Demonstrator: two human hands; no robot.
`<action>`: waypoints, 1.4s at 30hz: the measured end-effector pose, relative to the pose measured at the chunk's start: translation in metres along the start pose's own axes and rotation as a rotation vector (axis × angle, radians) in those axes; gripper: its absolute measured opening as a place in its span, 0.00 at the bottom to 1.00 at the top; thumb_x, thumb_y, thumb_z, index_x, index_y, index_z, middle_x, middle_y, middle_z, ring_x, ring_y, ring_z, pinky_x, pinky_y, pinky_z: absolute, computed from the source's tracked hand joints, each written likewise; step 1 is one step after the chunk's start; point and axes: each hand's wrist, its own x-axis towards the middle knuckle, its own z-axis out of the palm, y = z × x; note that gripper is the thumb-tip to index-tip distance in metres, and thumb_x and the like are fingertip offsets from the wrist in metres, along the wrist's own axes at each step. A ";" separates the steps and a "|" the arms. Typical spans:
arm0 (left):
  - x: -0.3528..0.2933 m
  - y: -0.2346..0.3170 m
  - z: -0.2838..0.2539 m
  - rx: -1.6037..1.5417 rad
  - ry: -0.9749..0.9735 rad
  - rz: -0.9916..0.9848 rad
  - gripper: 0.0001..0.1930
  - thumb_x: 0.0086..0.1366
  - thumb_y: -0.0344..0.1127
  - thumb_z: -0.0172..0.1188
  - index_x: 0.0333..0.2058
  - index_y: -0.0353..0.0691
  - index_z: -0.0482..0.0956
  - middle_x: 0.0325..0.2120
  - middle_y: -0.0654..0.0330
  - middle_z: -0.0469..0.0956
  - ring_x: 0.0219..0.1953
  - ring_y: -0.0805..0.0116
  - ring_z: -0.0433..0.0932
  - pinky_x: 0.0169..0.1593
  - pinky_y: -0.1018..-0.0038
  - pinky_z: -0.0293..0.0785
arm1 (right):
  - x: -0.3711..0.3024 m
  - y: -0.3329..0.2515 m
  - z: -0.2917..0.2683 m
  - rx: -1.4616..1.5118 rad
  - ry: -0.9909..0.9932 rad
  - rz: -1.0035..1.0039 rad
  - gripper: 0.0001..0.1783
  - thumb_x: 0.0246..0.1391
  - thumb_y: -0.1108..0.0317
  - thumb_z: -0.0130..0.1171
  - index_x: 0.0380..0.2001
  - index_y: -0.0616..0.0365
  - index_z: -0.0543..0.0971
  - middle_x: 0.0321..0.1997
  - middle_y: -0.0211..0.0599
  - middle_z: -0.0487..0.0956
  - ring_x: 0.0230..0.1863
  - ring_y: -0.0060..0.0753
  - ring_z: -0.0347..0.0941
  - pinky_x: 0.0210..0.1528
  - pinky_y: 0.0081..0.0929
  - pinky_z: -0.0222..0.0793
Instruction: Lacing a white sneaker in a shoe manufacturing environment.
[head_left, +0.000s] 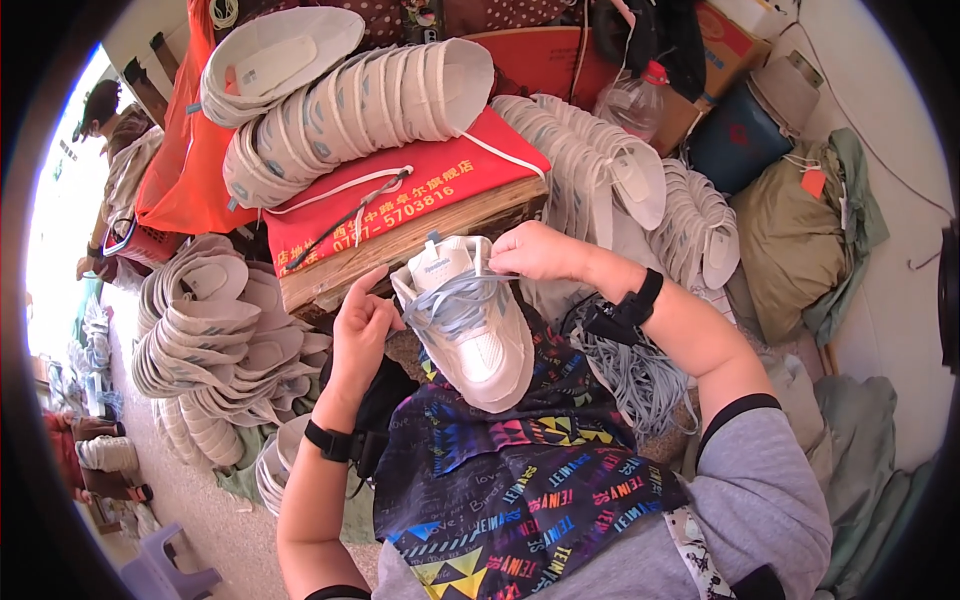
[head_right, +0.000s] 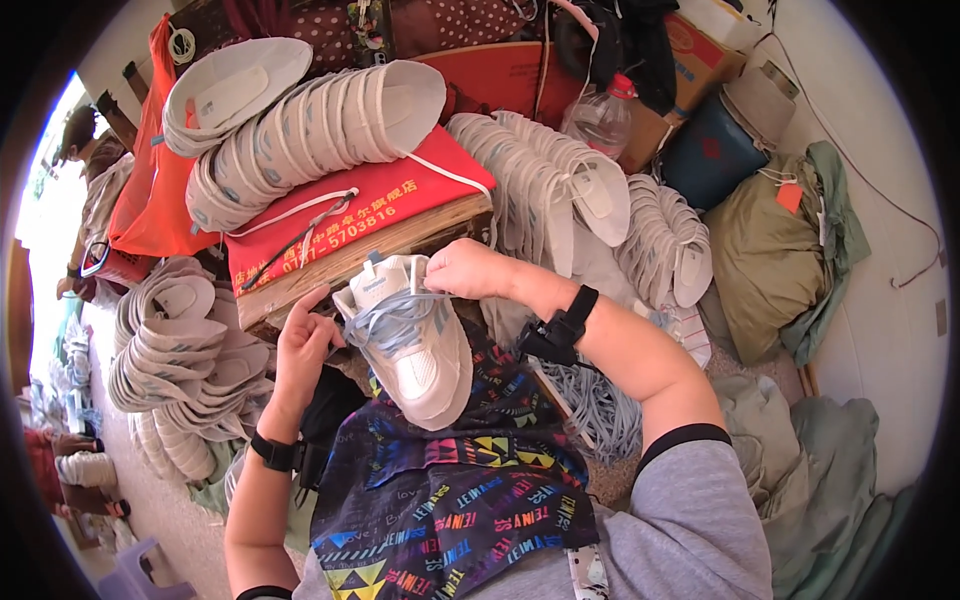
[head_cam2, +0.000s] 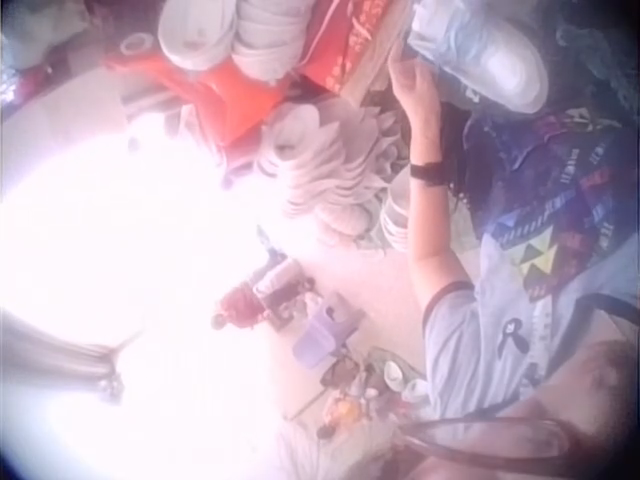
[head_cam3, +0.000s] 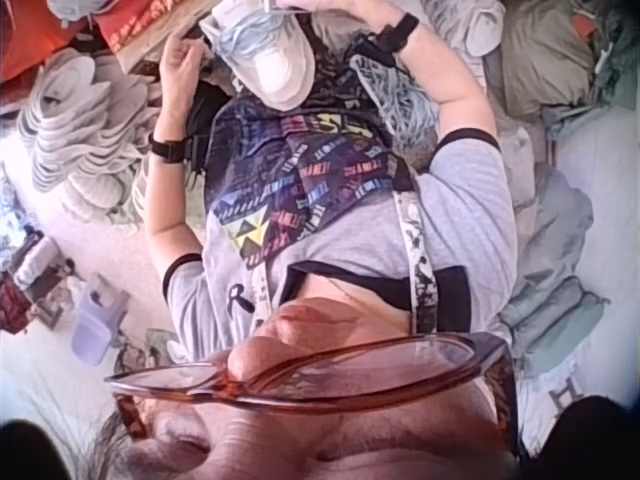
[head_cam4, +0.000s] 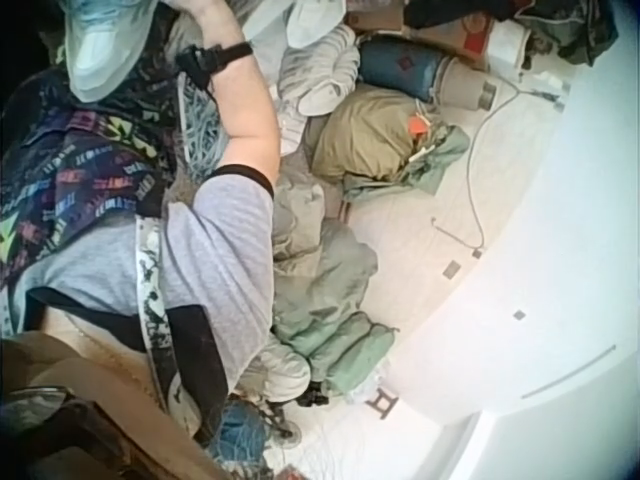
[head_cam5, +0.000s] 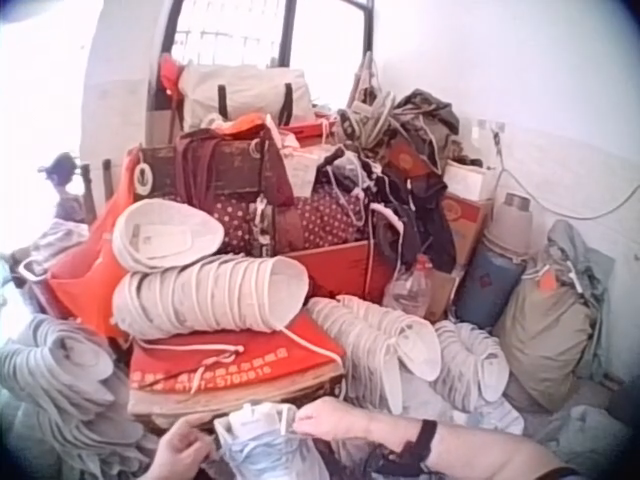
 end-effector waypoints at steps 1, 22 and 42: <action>0.001 0.000 0.001 0.001 0.004 -0.001 0.24 0.63 0.20 0.47 0.60 0.33 0.64 0.22 0.66 0.71 0.28 0.79 0.72 0.36 0.82 0.69 | 0.001 -0.004 0.000 0.001 -0.004 -0.002 0.13 0.47 0.61 0.54 0.25 0.58 0.82 0.22 0.43 0.79 0.25 0.36 0.74 0.32 0.33 0.69; 0.024 0.023 0.006 0.233 -0.174 -0.075 0.20 0.62 0.24 0.50 0.54 0.33 0.70 0.21 0.66 0.74 0.24 0.80 0.73 0.28 0.84 0.67 | 0.011 -0.032 -0.031 -0.213 -0.013 -0.225 0.16 0.41 0.63 0.70 0.33 0.57 0.78 0.30 0.33 0.74 0.36 0.33 0.73 0.39 0.30 0.69; 0.045 0.035 -0.015 0.781 -0.302 0.270 0.06 0.53 0.37 0.68 0.27 0.43 0.84 0.23 0.61 0.68 0.36 0.62 0.67 0.43 0.67 0.65 | 0.035 -0.010 -0.033 -0.165 -0.330 -0.217 0.15 0.51 0.53 0.65 0.31 0.54 0.82 0.38 0.36 0.70 0.43 0.32 0.68 0.47 0.28 0.64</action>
